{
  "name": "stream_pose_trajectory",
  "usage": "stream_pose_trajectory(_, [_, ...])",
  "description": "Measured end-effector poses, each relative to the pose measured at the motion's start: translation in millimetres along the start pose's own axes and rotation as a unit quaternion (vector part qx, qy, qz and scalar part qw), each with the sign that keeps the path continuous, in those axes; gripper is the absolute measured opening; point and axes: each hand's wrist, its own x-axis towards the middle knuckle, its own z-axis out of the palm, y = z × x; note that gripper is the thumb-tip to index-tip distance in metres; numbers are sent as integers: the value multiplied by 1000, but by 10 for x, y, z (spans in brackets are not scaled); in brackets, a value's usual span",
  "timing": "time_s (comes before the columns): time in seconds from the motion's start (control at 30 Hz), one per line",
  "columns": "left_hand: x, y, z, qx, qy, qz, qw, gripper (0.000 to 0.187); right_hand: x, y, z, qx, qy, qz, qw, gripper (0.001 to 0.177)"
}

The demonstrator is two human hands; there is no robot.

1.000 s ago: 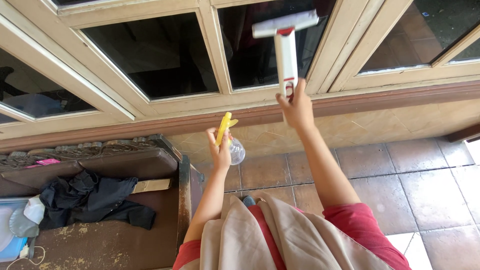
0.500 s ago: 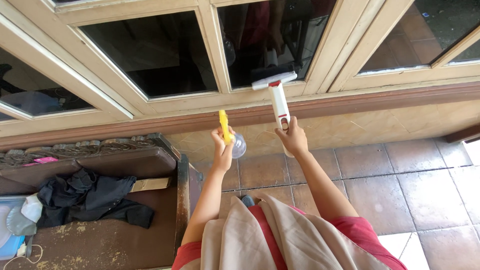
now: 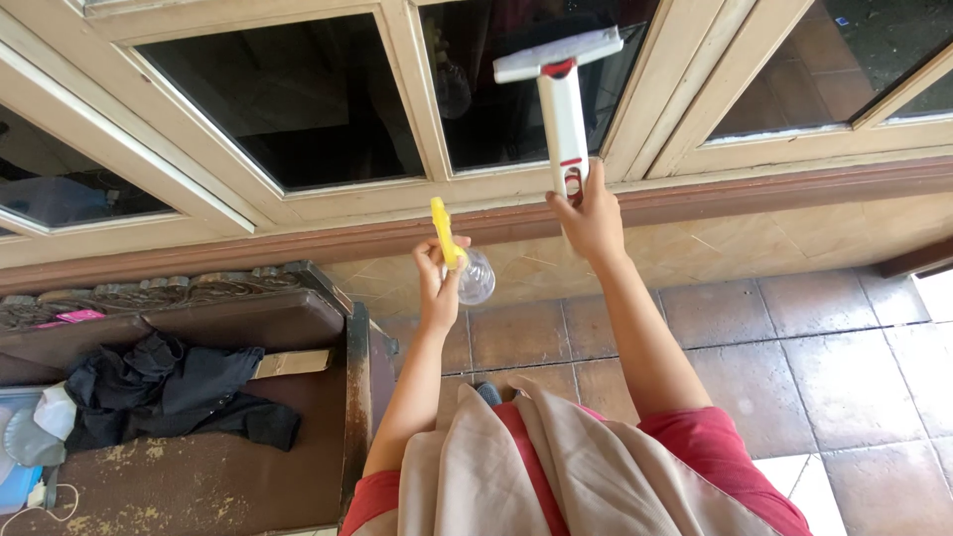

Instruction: The person sprays a window pane with a yellow spray bottle and wipes the glass using a white squeegee. They repeatedly spray and wipe the same window area throughout the clip.

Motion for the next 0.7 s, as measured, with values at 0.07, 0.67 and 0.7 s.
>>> stream_pose_trajectory(0.07, [25, -32, -37, 0, 0, 3, 1000, 32, 64, 271, 162, -23, -4, 14, 1000, 45])
stream_pose_trajectory(0.67, [-13, -317, -72, 19, 3, 35, 999, 42, -285, 933, 413, -81, -80, 94, 989, 46])
stream_pose_trajectory(0.7, [-14, -303, -62, 14, 8, 32, 999, 41, -285, 856, 379, -51, -67, 75, 994, 44])
